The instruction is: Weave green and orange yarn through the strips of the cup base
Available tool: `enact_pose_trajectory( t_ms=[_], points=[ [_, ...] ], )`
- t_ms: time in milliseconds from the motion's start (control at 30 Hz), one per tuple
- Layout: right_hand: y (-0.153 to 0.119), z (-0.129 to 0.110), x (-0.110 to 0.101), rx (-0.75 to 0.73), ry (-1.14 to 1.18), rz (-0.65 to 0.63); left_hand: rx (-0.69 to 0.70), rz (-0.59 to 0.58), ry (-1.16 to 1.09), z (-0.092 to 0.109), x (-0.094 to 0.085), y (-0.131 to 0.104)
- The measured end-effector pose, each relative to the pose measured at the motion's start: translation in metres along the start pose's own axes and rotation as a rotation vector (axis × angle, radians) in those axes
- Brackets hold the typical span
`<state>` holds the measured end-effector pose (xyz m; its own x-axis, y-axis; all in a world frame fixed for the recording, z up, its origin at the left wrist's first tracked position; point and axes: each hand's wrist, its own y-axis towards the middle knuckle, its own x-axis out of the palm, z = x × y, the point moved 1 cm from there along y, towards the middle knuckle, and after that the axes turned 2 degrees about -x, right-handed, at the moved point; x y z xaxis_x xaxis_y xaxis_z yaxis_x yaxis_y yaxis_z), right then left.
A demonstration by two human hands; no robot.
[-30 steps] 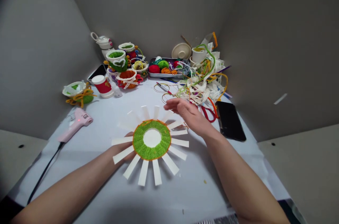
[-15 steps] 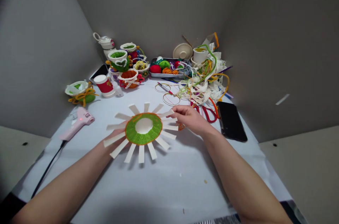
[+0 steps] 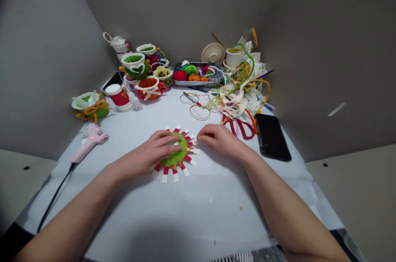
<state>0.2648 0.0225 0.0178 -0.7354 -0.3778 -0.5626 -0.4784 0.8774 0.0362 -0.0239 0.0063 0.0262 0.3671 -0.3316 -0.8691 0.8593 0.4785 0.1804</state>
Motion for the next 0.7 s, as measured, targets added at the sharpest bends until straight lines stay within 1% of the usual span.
enact_pose_trajectory(
  t_ms=[67,133,267,367,433,533,633,700],
  points=[
    [0.000,0.004,0.002,-0.049,-0.152,-0.010,-0.012,-0.018,-0.049,-0.010,0.009,0.001],
    [-0.001,0.007,0.003,-0.062,-0.237,-0.027,-0.024,-0.004,-0.106,-0.015,0.014,0.001],
    [-0.004,0.008,0.004,-0.068,-0.296,-0.048,-0.126,0.007,-0.121,-0.010,0.018,0.001],
    [-0.007,0.007,0.005,-0.091,-0.306,-0.055,-0.223,0.078,-0.090,-0.007,0.022,0.002],
    [-0.009,0.006,0.005,-0.111,-0.309,-0.058,-0.248,0.118,-0.083,-0.007,0.026,0.003],
    [-0.011,0.004,0.006,-0.134,-0.296,-0.060,-0.202,0.123,-0.120,-0.008,0.028,0.004],
    [-0.014,0.001,0.008,-0.152,-0.248,-0.085,-0.143,0.107,-0.144,-0.010,0.024,0.004],
    [-0.017,-0.002,0.010,-0.155,-0.220,-0.108,-0.138,0.100,-0.143,-0.012,0.020,0.003]
  ],
)
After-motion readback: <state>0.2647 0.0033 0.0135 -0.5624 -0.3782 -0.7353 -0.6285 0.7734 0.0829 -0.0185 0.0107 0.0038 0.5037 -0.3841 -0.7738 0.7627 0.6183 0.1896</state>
